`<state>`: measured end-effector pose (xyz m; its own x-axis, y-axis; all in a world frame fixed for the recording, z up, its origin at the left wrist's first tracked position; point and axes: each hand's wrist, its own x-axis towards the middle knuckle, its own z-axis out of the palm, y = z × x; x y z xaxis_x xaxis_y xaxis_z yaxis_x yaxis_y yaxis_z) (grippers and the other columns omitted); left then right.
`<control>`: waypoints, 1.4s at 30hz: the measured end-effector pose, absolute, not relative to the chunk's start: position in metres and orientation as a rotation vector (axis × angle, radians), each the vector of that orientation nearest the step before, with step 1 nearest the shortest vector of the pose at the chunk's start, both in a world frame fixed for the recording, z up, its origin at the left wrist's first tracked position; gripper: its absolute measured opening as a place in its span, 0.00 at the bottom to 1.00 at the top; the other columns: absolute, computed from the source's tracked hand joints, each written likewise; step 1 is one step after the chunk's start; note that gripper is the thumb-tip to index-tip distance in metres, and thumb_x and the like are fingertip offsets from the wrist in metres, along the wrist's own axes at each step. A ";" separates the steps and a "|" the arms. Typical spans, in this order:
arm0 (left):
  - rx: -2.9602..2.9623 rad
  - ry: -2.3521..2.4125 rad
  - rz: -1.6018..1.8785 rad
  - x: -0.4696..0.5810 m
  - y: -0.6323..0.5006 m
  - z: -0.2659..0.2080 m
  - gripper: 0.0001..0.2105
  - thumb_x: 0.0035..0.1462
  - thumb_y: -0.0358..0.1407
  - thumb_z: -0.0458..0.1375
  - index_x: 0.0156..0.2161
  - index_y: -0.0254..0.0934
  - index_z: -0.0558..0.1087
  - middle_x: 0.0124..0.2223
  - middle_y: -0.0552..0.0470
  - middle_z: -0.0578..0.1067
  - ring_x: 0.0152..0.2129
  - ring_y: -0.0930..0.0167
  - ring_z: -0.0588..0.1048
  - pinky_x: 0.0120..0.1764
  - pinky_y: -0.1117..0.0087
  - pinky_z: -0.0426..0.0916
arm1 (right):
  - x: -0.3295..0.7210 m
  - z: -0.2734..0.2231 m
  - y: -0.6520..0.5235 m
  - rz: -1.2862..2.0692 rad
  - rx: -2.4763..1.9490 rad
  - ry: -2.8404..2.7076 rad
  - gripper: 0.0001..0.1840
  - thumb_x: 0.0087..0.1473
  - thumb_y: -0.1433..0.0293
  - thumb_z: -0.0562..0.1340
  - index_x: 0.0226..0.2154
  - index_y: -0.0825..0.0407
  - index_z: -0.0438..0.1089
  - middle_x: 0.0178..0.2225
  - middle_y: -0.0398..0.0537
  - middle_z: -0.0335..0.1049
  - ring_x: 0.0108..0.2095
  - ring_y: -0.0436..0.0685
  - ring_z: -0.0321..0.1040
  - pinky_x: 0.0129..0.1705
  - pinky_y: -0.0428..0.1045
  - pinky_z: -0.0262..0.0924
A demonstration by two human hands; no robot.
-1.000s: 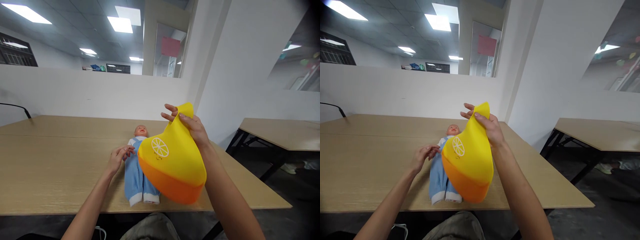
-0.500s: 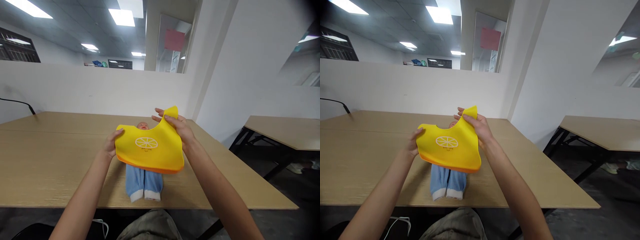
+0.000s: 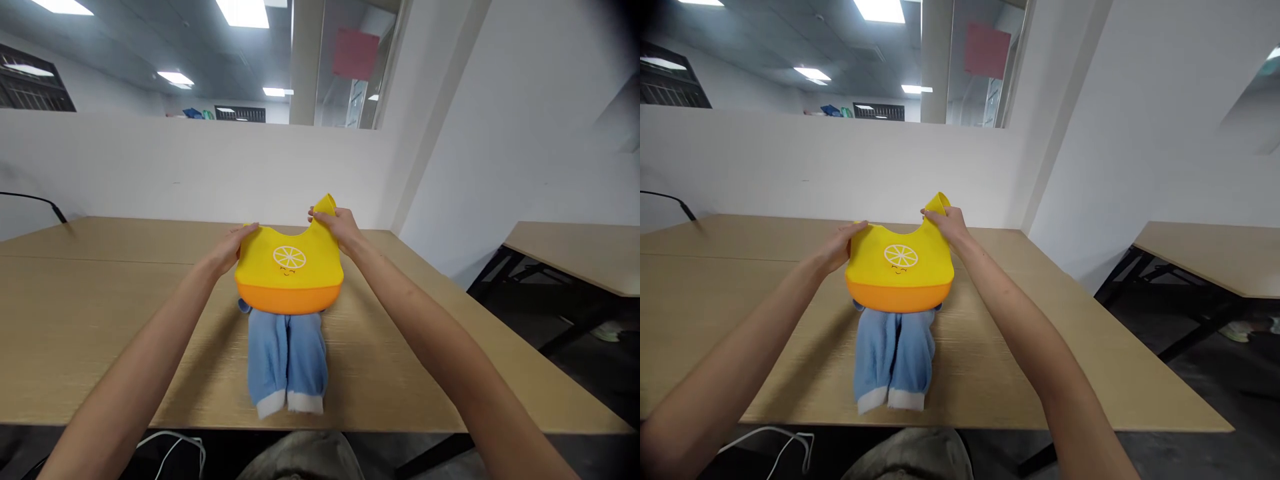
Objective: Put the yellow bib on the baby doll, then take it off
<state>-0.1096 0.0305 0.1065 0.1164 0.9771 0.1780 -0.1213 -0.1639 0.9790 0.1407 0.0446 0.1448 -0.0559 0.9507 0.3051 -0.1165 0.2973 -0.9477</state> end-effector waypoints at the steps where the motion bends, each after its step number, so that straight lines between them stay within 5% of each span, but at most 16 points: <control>1: 1.297 0.955 1.285 -0.108 0.038 0.107 0.20 0.45 0.47 0.64 0.37 0.32 0.77 0.36 0.44 0.80 0.31 0.65 0.78 0.32 0.69 0.73 | 0.142 0.141 0.055 1.077 -0.888 -1.321 0.11 0.43 0.67 0.70 0.30 0.55 0.72 0.28 0.46 0.73 0.31 0.55 0.70 0.33 0.50 0.69; 10: 1.253 1.171 1.221 -0.094 0.098 0.073 0.15 0.44 0.43 0.63 0.33 0.32 0.75 0.31 0.46 0.79 0.26 0.67 0.76 0.28 0.70 0.70 | 0.144 0.089 0.130 0.989 -1.143 -1.397 0.12 0.44 0.64 0.67 0.23 0.52 0.65 0.18 0.41 0.64 0.21 0.50 0.62 0.25 0.47 0.61; 16: 1.278 1.399 1.192 -0.089 0.134 0.034 0.10 0.43 0.40 0.60 0.21 0.35 0.69 0.17 0.55 0.69 0.14 0.73 0.68 0.17 0.74 0.58 | 0.144 0.040 0.165 0.755 -1.255 -1.543 0.05 0.47 0.68 0.58 0.28 0.53 0.66 0.22 0.40 0.65 0.24 0.49 0.62 0.24 0.43 0.53; 25: 1.171 1.316 1.112 -0.088 0.145 0.002 0.05 0.39 0.35 0.58 0.20 0.35 0.68 0.18 0.56 0.68 0.15 0.74 0.66 0.19 0.74 0.56 | 0.151 -0.020 0.183 0.783 -1.528 -1.470 0.08 0.43 0.66 0.58 0.21 0.54 0.64 0.19 0.41 0.60 0.20 0.48 0.56 0.21 0.43 0.45; 36: 1.205 1.210 0.915 -0.106 0.152 -0.017 0.06 0.39 0.31 0.58 0.16 0.36 0.67 0.15 0.57 0.64 0.13 0.77 0.60 0.18 0.74 0.49 | 0.155 -0.025 0.183 0.962 -1.597 -1.615 0.03 0.38 0.71 0.58 0.22 0.54 0.64 0.20 0.40 0.61 0.20 0.48 0.57 0.21 0.43 0.46; 42: 1.041 1.153 0.947 -0.094 0.151 -0.015 0.01 0.41 0.30 0.58 0.23 0.35 0.70 0.18 0.56 0.70 0.14 0.74 0.66 0.19 0.74 0.56 | 0.155 -0.026 0.184 0.786 -1.617 -1.660 0.04 0.39 0.73 0.58 0.24 0.54 0.68 0.20 0.42 0.63 0.25 0.50 0.60 0.25 0.43 0.46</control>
<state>-0.0944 0.1512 -0.0155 0.1625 0.9563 -0.2431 -0.0524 0.2544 0.9657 0.1545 0.1838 -0.0259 0.0038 0.9983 0.0584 0.5872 0.0450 -0.8082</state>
